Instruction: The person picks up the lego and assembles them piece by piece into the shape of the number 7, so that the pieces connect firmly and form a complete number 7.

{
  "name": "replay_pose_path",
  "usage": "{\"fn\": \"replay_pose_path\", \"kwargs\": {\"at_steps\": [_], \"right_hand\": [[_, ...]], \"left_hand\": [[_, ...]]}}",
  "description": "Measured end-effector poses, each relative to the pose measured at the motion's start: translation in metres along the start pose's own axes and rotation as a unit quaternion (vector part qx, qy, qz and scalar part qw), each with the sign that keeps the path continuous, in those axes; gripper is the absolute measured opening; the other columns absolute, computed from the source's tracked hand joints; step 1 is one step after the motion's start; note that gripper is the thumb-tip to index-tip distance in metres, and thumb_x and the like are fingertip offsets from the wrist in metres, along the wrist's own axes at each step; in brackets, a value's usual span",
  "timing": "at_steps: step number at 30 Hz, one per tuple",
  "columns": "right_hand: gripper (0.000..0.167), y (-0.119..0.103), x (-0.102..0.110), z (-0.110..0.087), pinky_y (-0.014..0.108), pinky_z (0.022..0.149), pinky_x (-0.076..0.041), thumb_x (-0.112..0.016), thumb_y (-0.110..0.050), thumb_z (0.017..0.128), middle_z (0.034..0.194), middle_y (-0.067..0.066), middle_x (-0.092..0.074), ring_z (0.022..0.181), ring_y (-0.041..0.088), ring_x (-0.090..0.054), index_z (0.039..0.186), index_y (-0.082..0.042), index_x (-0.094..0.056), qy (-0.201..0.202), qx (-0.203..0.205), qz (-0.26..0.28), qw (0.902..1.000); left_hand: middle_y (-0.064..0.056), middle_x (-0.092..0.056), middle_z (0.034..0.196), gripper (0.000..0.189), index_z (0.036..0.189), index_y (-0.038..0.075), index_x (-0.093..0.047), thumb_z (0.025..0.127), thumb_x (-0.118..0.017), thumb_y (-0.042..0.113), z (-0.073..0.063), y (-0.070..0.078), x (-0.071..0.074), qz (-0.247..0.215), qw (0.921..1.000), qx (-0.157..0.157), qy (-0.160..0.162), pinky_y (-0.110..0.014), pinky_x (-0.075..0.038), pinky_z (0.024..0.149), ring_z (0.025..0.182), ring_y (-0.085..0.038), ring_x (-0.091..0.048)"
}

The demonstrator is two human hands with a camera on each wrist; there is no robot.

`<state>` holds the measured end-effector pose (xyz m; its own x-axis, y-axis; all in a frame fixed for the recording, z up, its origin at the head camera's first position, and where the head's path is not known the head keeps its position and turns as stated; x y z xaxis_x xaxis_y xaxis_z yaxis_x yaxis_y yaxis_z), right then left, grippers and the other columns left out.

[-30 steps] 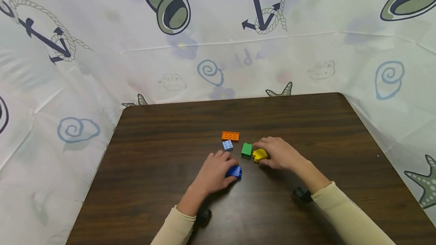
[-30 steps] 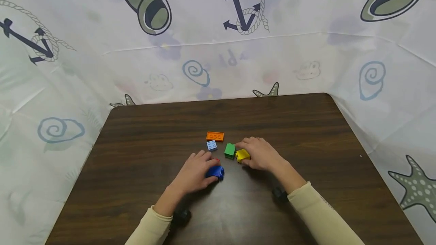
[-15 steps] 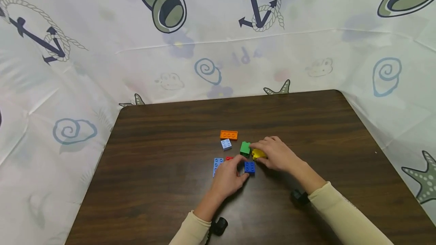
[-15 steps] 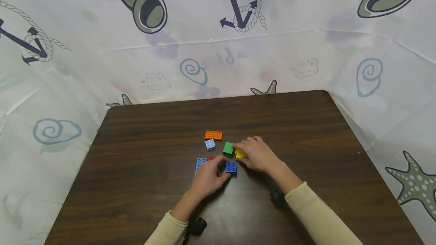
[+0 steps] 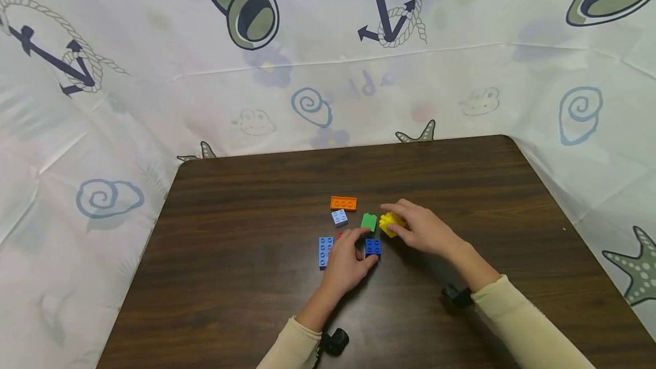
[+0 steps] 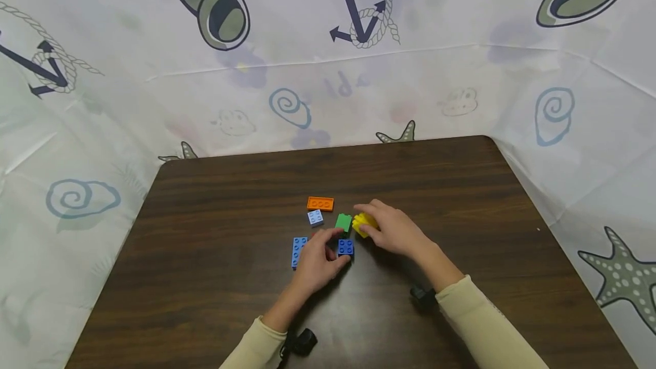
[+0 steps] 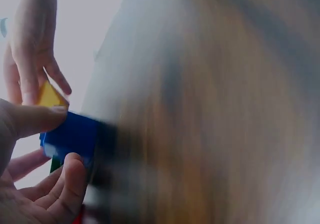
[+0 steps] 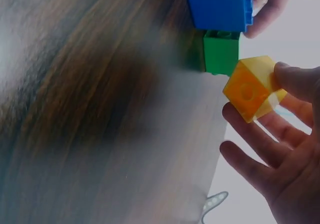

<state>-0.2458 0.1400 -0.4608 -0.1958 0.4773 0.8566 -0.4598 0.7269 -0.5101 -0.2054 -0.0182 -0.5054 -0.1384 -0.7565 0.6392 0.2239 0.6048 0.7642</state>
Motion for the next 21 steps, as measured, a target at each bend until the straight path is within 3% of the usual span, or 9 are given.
{"fn": "replay_pose_path", "kwargs": {"at_steps": [4, 11, 16, 21], "right_hand": [[0.045, -0.006, 0.0, 0.0, 0.032, 0.076, -0.049, -0.067, -0.019, 0.095, 0.112, 0.001, -0.055, 0.086, 0.014, -0.053, 0.137, -0.007, -0.056, 0.009, 0.022, 0.036, 0.9991], [0.04, -0.014, -0.004, -0.004, 0.035, 0.081, -0.05, -0.066, -0.02, 0.096, 0.116, 0.001, -0.057, 0.092, 0.017, -0.056, 0.132, -0.007, -0.059, 0.0, 0.036, 0.071, 0.9968], [0.04, -0.021, -0.001, -0.006, 0.043, 0.089, -0.051, -0.068, -0.017, 0.093, 0.119, 0.0, -0.06, 0.099, 0.023, -0.059, 0.131, -0.007, -0.059, 0.029, 0.057, 0.091, 0.9937], [0.041, -0.032, -0.004, -0.007, 0.046, 0.087, -0.052, -0.072, -0.015, 0.09, 0.119, 0.002, -0.061, 0.099, 0.027, -0.061, 0.129, -0.006, -0.061, 0.023, 0.096, 0.114, 0.9885]], "left_hand": [[-0.001, -0.059, 0.096, 0.051, 0.127, 0.014, -0.062, 0.081, -0.083, 0.02, -0.001, -0.005, -0.004, -0.057, 0.998, 0.021, 0.016, -0.023, -0.046, 0.06, 0.066, -0.005, -0.054], [0.0, -0.063, 0.092, 0.043, 0.119, 0.013, -0.068, 0.08, -0.083, 0.019, 0.003, -0.017, -0.01, -0.108, 0.993, 0.019, 0.043, -0.023, -0.049, 0.061, 0.066, -0.005, -0.058], [-0.001, -0.065, 0.099, 0.043, 0.118, 0.012, -0.068, 0.079, -0.084, 0.019, 0.006, -0.017, -0.01, -0.099, 0.9946, 0.015, 0.027, -0.024, -0.05, 0.061, 0.068, -0.005, -0.06], [-0.002, -0.065, 0.098, 0.045, 0.117, 0.008, -0.068, 0.077, -0.086, 0.017, 0.009, -0.017, -0.01, -0.092, 0.9955, 0.021, 0.013, -0.024, -0.051, 0.062, 0.068, -0.006, -0.061]]}}
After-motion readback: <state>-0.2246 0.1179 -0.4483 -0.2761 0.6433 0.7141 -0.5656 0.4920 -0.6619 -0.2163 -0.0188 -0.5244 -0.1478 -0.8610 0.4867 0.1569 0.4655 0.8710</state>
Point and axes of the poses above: each hand's wrist, its own z-axis towards the middle knuckle, its own x-axis out of the back of the hand, y = z × x, the point moved 8 cm from there along z, towards the middle knuckle
